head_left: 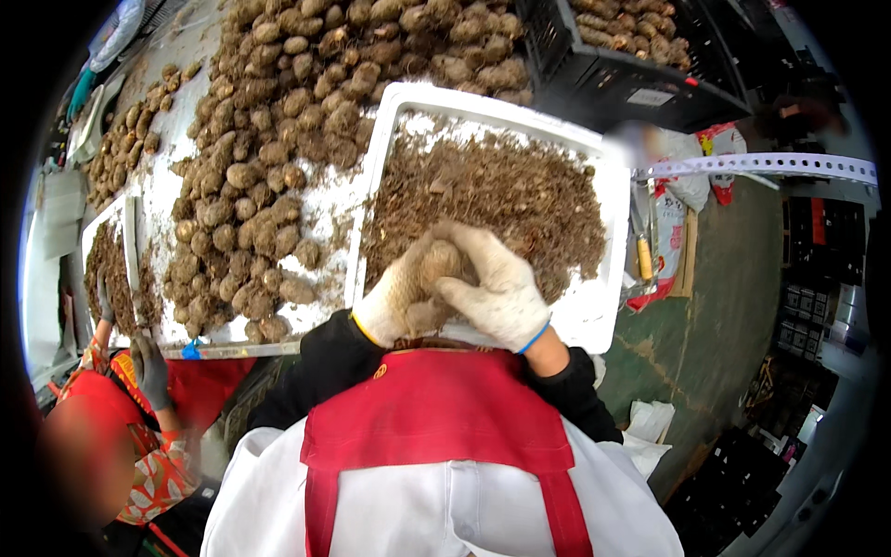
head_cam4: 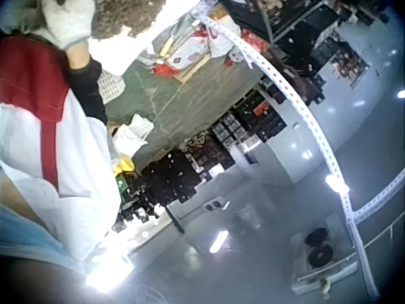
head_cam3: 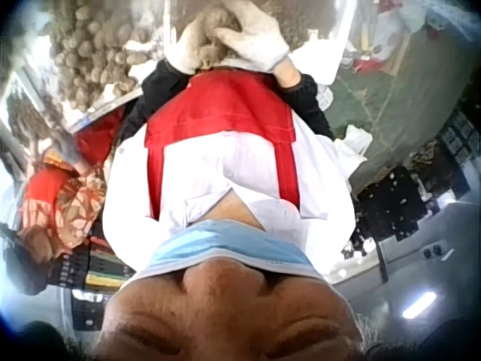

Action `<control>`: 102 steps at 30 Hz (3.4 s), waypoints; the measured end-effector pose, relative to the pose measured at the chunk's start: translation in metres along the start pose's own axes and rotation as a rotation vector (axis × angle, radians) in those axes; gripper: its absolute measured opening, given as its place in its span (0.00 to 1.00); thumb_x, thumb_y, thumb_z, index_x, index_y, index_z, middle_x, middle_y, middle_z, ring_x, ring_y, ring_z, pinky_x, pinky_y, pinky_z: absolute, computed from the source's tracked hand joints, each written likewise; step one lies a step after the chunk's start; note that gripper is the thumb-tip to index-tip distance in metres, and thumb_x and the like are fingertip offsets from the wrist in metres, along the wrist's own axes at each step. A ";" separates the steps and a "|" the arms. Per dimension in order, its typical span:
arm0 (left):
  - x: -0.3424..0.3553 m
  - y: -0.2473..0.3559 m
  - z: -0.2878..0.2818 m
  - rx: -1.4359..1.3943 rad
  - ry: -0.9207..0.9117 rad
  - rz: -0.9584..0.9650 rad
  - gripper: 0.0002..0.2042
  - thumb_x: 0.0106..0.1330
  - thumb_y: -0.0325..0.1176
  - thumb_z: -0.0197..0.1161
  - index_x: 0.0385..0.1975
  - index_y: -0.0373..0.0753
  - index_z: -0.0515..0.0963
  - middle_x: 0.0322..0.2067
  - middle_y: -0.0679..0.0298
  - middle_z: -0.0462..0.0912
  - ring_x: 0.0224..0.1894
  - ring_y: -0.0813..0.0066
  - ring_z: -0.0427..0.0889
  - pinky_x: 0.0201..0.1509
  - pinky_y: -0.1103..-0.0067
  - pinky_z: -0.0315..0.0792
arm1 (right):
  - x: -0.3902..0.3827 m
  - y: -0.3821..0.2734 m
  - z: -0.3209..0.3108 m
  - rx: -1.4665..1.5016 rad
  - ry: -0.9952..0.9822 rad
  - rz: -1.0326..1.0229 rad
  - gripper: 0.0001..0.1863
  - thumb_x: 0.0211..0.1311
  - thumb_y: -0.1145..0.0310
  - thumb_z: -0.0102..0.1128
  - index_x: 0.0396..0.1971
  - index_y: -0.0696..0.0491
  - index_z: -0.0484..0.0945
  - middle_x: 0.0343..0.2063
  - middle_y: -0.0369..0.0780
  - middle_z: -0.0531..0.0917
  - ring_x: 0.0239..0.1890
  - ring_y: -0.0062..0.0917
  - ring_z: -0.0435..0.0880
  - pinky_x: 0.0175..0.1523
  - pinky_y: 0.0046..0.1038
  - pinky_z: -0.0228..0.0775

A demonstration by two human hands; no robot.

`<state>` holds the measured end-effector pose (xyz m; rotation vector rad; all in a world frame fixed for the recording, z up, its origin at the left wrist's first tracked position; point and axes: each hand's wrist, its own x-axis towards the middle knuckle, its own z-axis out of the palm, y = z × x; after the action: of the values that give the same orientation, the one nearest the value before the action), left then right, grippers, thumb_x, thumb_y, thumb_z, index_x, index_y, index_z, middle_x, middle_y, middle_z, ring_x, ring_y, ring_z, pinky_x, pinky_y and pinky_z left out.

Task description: The person is peeling the outer skin off of small, brown root vegetables, likely chestnuts or similar nuts, using their gloved hands. They pick up each item from a large pile on a metal table, rub the skin off, and place the peeled item into a white tray. The discarded skins accumulate in the tray. Other workers are visible in the background performing the same task.

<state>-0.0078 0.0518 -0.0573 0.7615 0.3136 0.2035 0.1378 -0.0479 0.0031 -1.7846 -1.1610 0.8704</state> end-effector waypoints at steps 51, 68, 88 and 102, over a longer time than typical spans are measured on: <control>0.049 0.134 -0.062 1.051 0.334 0.264 0.32 0.61 0.40 0.68 0.63 0.33 0.69 0.59 0.52 0.75 0.61 0.61 0.75 0.67 0.67 0.69 | 0.020 -0.008 -0.010 -0.168 0.167 -0.061 0.25 0.59 0.63 0.62 0.57 0.52 0.73 0.48 0.48 0.78 0.43 0.39 0.82 0.50 0.36 0.75; 0.011 0.054 0.021 1.225 0.474 0.274 0.30 0.57 0.34 0.69 0.60 0.32 0.69 0.51 0.48 0.79 0.53 0.54 0.81 0.55 0.70 0.76 | 0.031 -0.007 0.022 -0.304 0.428 -0.300 0.10 0.59 0.69 0.65 0.41 0.48 0.85 0.39 0.39 0.85 0.35 0.36 0.86 0.40 0.33 0.79; 0.009 0.071 0.025 0.853 0.294 0.181 0.33 0.55 0.30 0.74 0.61 0.32 0.68 0.58 0.54 0.75 0.61 0.67 0.74 0.65 0.74 0.69 | 0.009 -0.015 -0.017 -0.045 0.228 -0.112 0.19 0.58 0.68 0.67 0.50 0.54 0.80 0.43 0.46 0.81 0.38 0.34 0.85 0.43 0.29 0.79; -0.006 0.075 0.013 1.177 0.019 0.194 0.29 0.56 0.24 0.70 0.60 0.31 0.71 0.56 0.51 0.79 0.60 0.62 0.78 0.63 0.72 0.71 | 0.005 -0.011 -0.012 -0.299 0.177 -0.189 0.06 0.60 0.67 0.61 0.34 0.51 0.82 0.29 0.43 0.81 0.34 0.41 0.83 0.38 0.40 0.77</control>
<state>-0.0138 0.0942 0.0056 1.9591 0.3681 0.2000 0.1457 -0.0435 0.0174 -1.9058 -1.3708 0.4354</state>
